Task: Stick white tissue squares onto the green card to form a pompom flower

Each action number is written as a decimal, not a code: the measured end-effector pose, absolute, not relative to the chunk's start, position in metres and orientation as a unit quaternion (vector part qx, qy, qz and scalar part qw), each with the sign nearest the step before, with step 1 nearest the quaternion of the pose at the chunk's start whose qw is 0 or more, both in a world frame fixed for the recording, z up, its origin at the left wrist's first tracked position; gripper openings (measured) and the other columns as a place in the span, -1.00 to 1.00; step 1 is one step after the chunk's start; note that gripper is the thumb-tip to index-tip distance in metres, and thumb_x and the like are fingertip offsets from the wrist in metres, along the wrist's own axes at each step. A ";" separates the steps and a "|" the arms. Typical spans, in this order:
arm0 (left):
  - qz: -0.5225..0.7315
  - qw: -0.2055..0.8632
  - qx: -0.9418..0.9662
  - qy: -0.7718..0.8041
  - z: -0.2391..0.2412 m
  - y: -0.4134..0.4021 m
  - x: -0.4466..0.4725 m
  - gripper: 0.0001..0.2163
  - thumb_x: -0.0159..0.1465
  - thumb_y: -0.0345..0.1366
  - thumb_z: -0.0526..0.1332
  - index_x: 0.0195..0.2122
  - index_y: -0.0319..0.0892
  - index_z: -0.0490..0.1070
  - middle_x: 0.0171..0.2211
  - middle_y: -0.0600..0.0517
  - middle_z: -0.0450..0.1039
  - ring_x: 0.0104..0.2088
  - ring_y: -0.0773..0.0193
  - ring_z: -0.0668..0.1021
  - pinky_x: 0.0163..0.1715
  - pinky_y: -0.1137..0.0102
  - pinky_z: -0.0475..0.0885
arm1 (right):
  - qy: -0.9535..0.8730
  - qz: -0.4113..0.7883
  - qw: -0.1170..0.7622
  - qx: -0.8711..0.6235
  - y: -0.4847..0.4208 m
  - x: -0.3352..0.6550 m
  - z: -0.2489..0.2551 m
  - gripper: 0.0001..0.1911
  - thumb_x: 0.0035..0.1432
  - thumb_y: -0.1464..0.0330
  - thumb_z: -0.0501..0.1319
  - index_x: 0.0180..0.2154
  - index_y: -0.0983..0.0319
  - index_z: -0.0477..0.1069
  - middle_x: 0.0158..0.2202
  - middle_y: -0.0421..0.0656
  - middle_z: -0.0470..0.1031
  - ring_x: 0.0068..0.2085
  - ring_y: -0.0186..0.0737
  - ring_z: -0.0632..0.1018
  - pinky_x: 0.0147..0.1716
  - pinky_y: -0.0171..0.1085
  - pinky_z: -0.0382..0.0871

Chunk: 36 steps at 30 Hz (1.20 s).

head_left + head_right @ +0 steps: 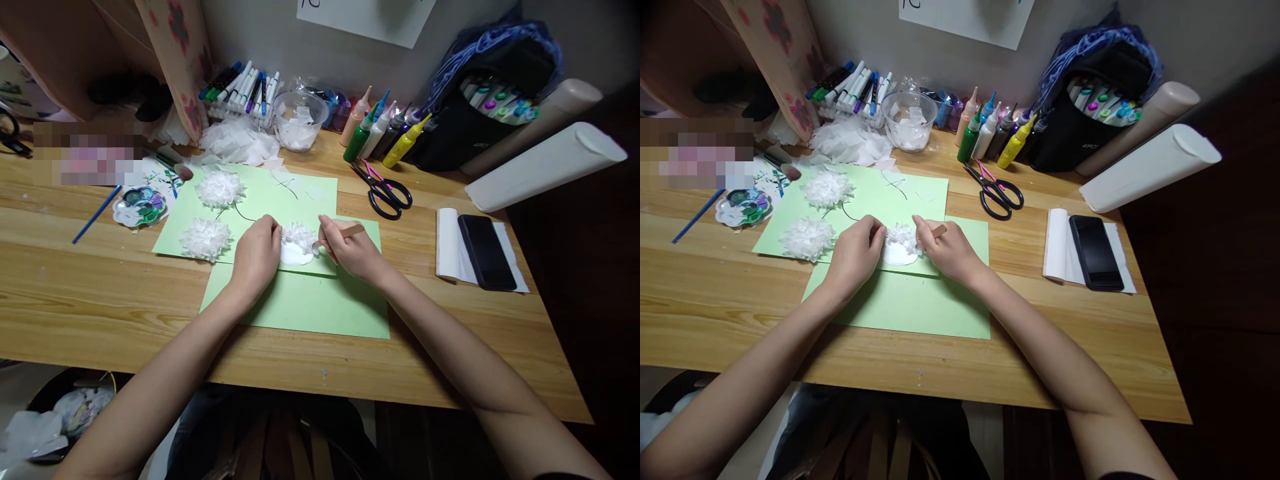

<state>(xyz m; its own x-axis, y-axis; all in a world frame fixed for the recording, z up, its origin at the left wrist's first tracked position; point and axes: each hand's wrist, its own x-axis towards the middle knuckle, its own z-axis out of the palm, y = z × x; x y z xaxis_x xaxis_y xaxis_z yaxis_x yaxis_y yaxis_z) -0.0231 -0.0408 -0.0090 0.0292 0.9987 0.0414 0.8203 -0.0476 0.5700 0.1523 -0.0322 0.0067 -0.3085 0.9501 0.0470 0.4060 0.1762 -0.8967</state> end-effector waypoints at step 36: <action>0.313 0.362 0.595 0.646 -0.008 -0.035 -0.036 -0.80 0.27 -0.18 0.04 -0.40 -0.14 0.32 -0.43 0.04 0.47 -0.39 0.25 0.49 -0.35 0.38 0.30 | -0.778 0.173 0.327 -0.508 0.046 0.158 -0.014 -0.86 -0.05 0.54 0.13 -0.46 0.20 0.21 -0.47 -0.20 0.40 -0.46 -0.27 0.39 -0.42 -0.31 0.19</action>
<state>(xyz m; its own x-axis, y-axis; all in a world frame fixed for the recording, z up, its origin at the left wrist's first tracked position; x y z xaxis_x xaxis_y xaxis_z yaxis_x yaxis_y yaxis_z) -0.0359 -0.0347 -0.0078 -0.0307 0.9950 -0.0951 0.5419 0.0965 0.8349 0.1580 0.0459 -0.0143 -0.2704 0.9029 0.3341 0.6770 0.4251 -0.6008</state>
